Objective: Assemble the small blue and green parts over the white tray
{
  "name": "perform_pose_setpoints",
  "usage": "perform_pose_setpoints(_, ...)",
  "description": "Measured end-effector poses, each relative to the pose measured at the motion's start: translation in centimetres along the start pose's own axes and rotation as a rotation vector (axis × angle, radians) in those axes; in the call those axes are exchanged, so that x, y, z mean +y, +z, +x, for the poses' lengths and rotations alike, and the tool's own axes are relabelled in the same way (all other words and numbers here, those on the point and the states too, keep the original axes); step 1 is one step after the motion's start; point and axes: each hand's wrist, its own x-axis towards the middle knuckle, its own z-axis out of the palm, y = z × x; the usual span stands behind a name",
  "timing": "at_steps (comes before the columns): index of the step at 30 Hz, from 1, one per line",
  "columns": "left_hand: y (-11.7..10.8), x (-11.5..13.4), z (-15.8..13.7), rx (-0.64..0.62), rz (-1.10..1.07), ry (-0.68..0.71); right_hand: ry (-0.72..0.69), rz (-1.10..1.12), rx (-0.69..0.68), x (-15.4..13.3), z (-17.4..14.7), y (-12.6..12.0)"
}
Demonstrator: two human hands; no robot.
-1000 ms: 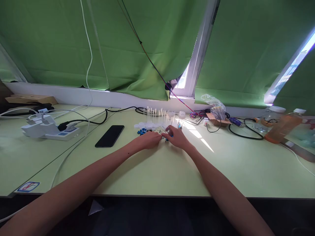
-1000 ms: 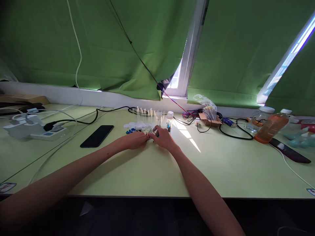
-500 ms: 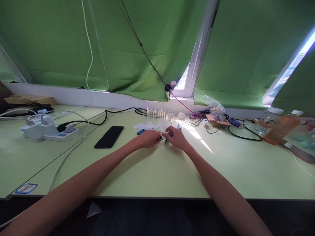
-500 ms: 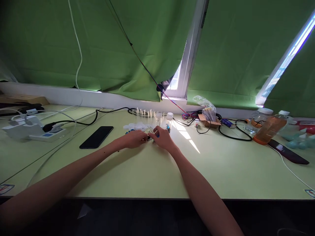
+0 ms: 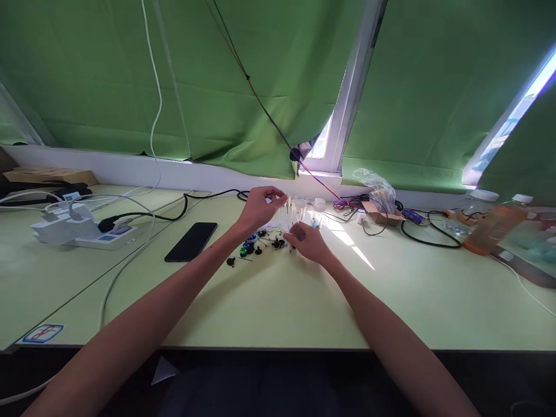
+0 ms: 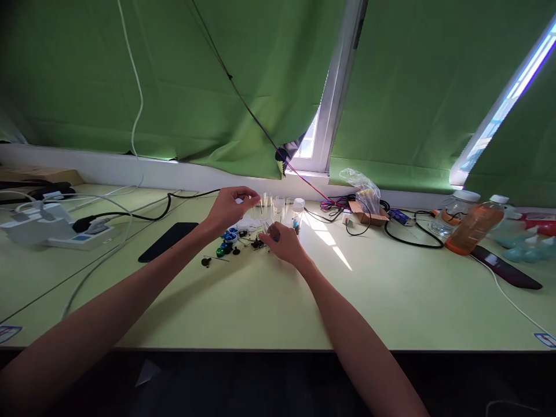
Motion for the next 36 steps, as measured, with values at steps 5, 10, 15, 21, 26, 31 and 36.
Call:
perform_pose_setpoints(5,0.7,-0.3,-0.6,-0.067,-0.005,-0.023,-0.002,0.02,0.028,0.1,0.1,0.1)
perform_pose_setpoints(10,0.6,-0.6,-1.1,-0.142,-0.036,-0.032,0.01,0.025,0.045,0.2,0.2,0.1)
perform_pose_setpoints(15,0.5,-0.7,-0.9,-0.146,0.016,0.024,0.001,0.024,0.076,0.2,0.2,0.2)
perform_pose_setpoints(21,0.7,-0.4,-0.3,-0.1,0.15,0.092,0.007,0.042,0.06,-0.1,0.1,0.2)
perform_pose_setpoints(26,1.3,-0.4,-0.2,-0.127,0.323,0.158,0.008,0.064,0.046,-0.6,-0.2,0.0)
perform_pose_setpoints(31,2.1,-0.3,-0.5,-0.249,0.239,0.128,-0.033,0.022,0.054,-0.9,-0.3,-0.1)
perform_pose_setpoints(36,2.7,-0.2,-1.0,-0.316,0.279,0.188,-0.048,-0.034,0.044,-0.7,-0.3,0.1)
